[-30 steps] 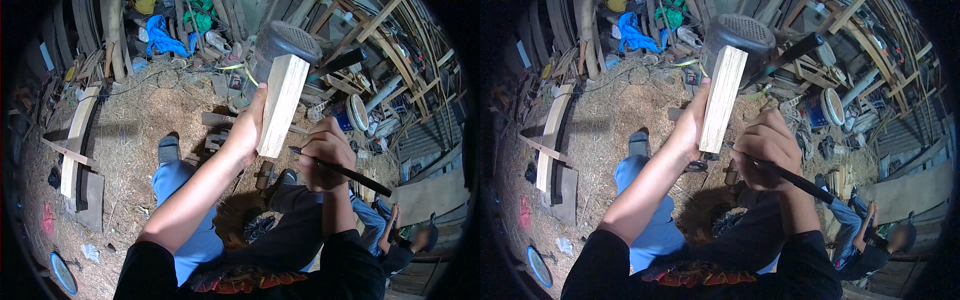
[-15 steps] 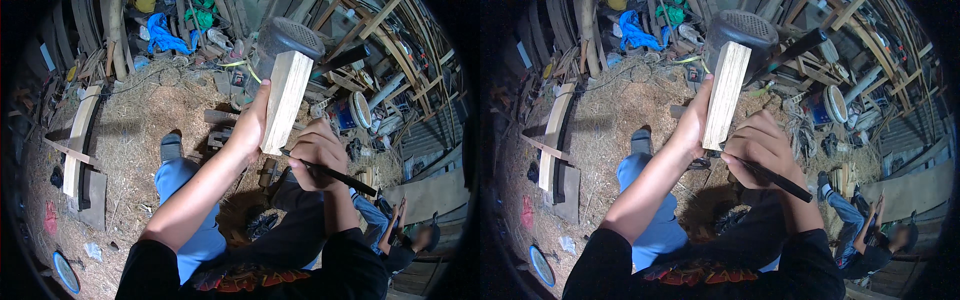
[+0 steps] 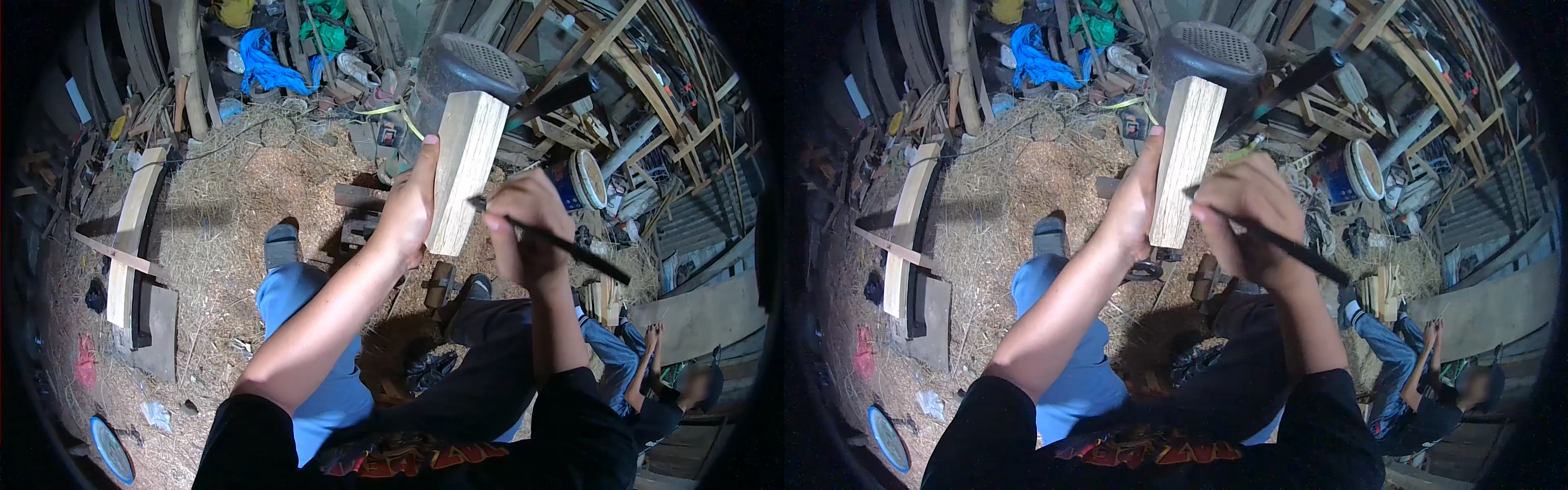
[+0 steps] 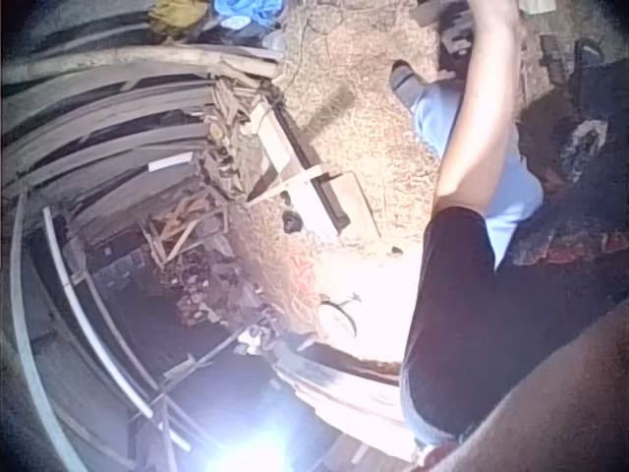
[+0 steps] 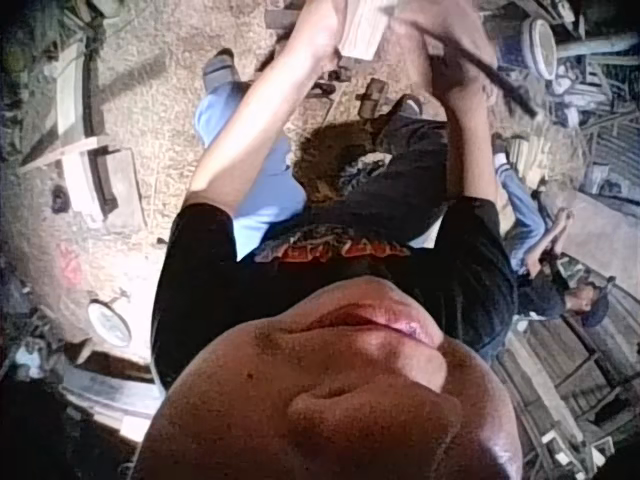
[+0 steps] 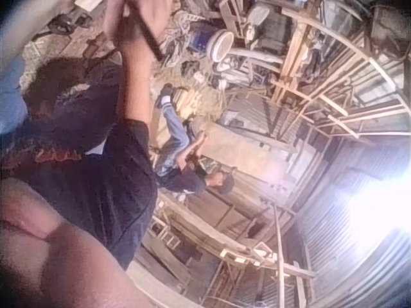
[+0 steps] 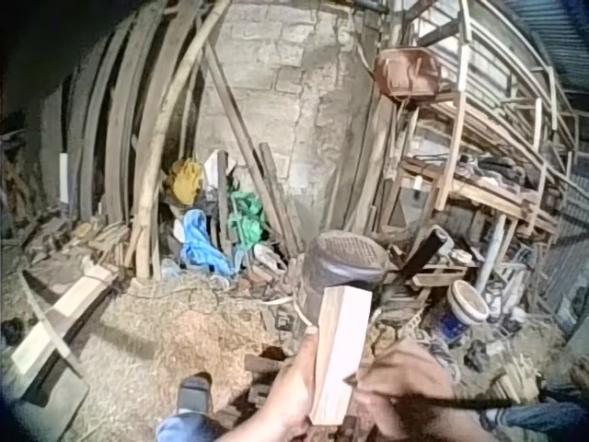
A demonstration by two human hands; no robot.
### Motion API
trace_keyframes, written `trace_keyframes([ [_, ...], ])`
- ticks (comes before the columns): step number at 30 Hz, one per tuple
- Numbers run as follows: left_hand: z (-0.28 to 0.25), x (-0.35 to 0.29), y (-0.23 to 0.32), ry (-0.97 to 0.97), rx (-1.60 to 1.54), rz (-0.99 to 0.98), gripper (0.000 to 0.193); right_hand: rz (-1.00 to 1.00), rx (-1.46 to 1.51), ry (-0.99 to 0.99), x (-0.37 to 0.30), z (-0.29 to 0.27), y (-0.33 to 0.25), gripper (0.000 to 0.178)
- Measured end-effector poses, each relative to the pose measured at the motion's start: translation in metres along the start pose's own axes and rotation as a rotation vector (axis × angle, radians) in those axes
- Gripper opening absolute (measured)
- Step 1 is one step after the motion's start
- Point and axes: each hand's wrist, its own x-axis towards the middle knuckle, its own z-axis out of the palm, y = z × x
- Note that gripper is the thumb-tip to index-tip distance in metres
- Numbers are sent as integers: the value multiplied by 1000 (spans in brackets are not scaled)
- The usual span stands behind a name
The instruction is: The person marks a line on a piece of wood using a pen and then places the wood into a stationary machining tool, rotating a hand wheel to adjust the tool's position.
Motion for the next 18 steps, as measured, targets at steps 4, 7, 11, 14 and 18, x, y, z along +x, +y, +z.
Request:
trace_keyframes([
  [4,-3,2,0,4,14,2,63,-25,-68,67,16,0,6,13],
  [7,5,-1,1,50,-36,17,61,-2,-68,51,11,-1,-2,16],
  [11,7,-2,4,66,-55,-33,59,-9,-44,22,-5,-7,-8,18],
  [14,1,-3,3,21,-62,-47,59,-34,-40,-45,-3,-8,-14,18],
  [18,-1,-1,2,10,-89,-41,57,-38,-43,-72,-5,-4,-14,12],
])
